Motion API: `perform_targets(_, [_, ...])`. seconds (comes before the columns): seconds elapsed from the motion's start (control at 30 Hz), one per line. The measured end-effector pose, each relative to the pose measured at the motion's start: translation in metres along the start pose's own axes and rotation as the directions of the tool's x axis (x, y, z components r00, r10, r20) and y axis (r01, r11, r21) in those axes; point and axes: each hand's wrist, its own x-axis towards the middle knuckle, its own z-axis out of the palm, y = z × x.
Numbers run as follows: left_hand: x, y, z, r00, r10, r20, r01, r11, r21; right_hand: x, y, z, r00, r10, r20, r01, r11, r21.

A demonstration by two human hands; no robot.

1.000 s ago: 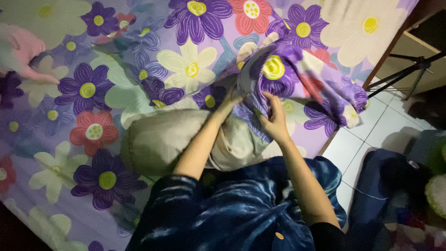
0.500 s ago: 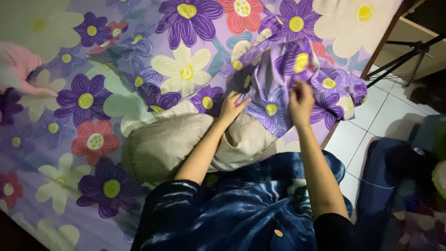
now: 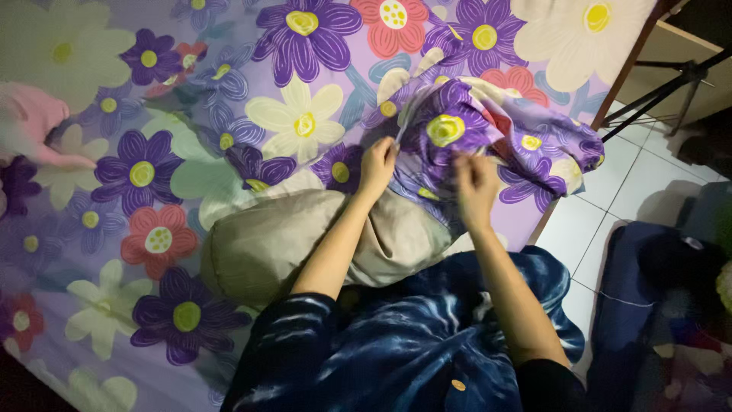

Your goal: The person places a stuffed unicorn and a small plush toy on a floral bedsheet, then inserts a pillow into a matching floral pillowcase. They adjust the pillow inside the case, smooth the fabric, and arrange the finished pillow on the bed.

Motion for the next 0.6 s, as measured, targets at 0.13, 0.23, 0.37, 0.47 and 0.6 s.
perform_targets(0.13, [-0.023,0.012,0.011,0.998,0.002,0.065,0.005,0.996,-0.094,0.039,0.065,-0.014,0.915,0.341,-0.214,-0.323,0.939,0.116])
perform_targets(0.23, [-0.047,0.020,0.012,0.987,0.036,0.157,-0.013,0.989,-0.145,0.073,0.092,-0.030,0.895,0.390,0.217,-0.407,0.513,0.755])
perform_targets(0.37, [-0.057,0.017,0.015,0.982,0.051,0.181,-0.022,0.987,-0.158,0.140,0.068,-0.049,0.792,0.568,0.224,-0.558,0.525,0.643])
perform_targets(0.47, [-0.059,0.007,0.019,0.985,0.061,0.159,-0.029,0.980,-0.197,0.179,0.012,-0.060,0.938,0.204,0.282,-0.346,0.630,0.695])
perform_targets(0.6, [-0.056,-0.006,0.022,0.992,0.002,0.127,0.023,0.981,-0.194,0.198,-0.054,-0.076,0.737,-0.586,0.337,0.676,0.637,-0.372])
